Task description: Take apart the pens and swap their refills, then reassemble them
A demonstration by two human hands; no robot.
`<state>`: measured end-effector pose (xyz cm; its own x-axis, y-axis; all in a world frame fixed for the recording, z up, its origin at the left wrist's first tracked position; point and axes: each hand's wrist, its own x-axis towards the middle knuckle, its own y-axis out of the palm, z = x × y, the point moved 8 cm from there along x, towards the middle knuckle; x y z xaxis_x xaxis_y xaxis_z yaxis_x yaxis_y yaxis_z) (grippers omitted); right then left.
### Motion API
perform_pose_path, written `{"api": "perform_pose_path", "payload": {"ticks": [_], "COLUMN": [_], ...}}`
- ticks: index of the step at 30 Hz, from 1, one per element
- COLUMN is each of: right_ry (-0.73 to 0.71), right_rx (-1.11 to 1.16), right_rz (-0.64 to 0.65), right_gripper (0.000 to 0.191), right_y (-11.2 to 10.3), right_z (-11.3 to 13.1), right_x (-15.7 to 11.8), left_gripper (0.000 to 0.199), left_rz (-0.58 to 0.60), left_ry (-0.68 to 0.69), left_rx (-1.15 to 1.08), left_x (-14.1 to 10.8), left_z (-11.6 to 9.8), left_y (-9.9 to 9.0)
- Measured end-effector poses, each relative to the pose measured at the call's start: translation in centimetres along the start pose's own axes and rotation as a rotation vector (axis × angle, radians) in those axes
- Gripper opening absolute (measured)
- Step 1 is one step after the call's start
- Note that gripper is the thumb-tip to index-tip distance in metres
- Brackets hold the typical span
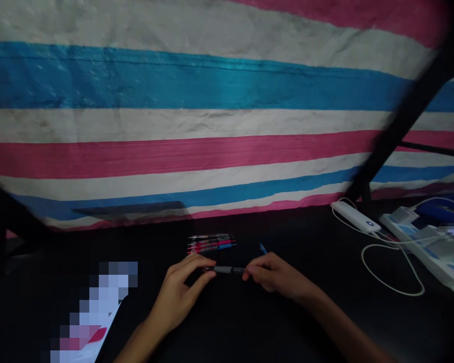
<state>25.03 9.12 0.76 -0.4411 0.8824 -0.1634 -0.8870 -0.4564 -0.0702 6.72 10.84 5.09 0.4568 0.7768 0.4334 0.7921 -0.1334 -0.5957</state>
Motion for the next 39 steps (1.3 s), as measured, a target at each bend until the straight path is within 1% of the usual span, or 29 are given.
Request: {"api": "perform_pose_path", "payload": {"ticks": [2, 4, 7, 9, 13, 16, 19, 21, 24, 26, 27, 28, 31, 34, 36, 37, 39], "right_ry": [0.048, 0.093, 0.129, 0.125, 0.069, 0.021, -0.035, -0.059, -0.047, -0.013, 0.004, 0.019, 0.049, 0.068, 0.064, 0.052, -0.019], "right_rx": [0.156, 0.251, 0.294, 0.300, 0.259, 0.128, -0.057, -0.136, -0.136, -0.071, -0.028, 0.017, 0.140, 0.204, 0.171, 0.121, -0.030], "right_rz": [0.026, 0.056, 0.071, 0.064, 0.047, 0.000, -0.068, -0.090, -0.091, -0.085, -0.078, -0.070, -0.035, -0.014, -0.037, -0.062, -0.137], "right_gripper": [0.034, 0.033, 0.034, 0.035, 0.036, 0.035, 0.035, 0.036, 0.037, 0.037, 0.036, 0.036, 0.037, 0.037, 0.037, 0.036, 0.033], "right_y": [0.1, 0.2, 0.3, 0.3, 0.3, -0.2, -0.8, -0.9, -0.7, -0.5, -0.4, -0.3, 0.1, 0.5, 0.5, 0.4, -0.1], "right_z": [-0.6, -1.1, -1.6, -1.7, -1.4, -1.1, -0.6, -0.3, -0.2, -0.4, -0.5, -0.7, -1.1, -1.5, -1.6, -1.5, -0.6], "right_x": [0.0, 0.0, -0.1, -0.1, -0.2, -0.2, -0.2, -0.1, 0.1, 0.1, 0.2, 0.2, 0.2, 0.2, 0.1, 0.1, 0.0], "left_gripper": [0.017, 0.019, 0.017, 0.018, 0.025, 0.026, 0.027, 0.028, 0.025, 0.015, 0.014, 0.016, 0.018, 0.017, 0.018, 0.021, 0.027], "left_rz": [0.010, 0.052, 0.151, 0.200, 0.258, 0.283, 0.272, 0.256, 0.242, 0.220, 0.205, 0.192, 0.189, 0.180, 0.178, 0.179, 0.185], "left_ry": [0.094, 0.176, 0.258, 0.277, 0.225, 0.133, 0.026, -0.040, -0.107, -0.109, -0.096, -0.075, 0.029, 0.159, 0.188, 0.172, 0.088], "left_rx": [0.037, 0.118, 0.308, 0.391, 0.350, 0.257, 0.152, 0.108, 0.075, 0.061, 0.057, 0.057, 0.099, 0.220, 0.294, 0.308, 0.274], "left_x": [0.1, 0.1, -0.1, -0.3, -0.6, -0.6, -0.5, -0.4, -0.5, -0.6, -0.6, -0.6, -0.5, -0.5, -0.5, -0.4, -0.4], "left_z": [-0.8, -1.5, -2.3, -2.6, -2.3, -1.6, -0.9, -0.5, -0.1, -0.1, -0.1, -0.2, -0.5, -1.0, -0.9, -0.7, -0.1], "left_y": [-0.3, 0.0, 1.1, 1.8, 2.6, 2.9, 2.9, 2.7, 2.5, 2.3, 2.2, 2.2, 2.4, 2.6, 2.8, 2.8, 2.8]}}
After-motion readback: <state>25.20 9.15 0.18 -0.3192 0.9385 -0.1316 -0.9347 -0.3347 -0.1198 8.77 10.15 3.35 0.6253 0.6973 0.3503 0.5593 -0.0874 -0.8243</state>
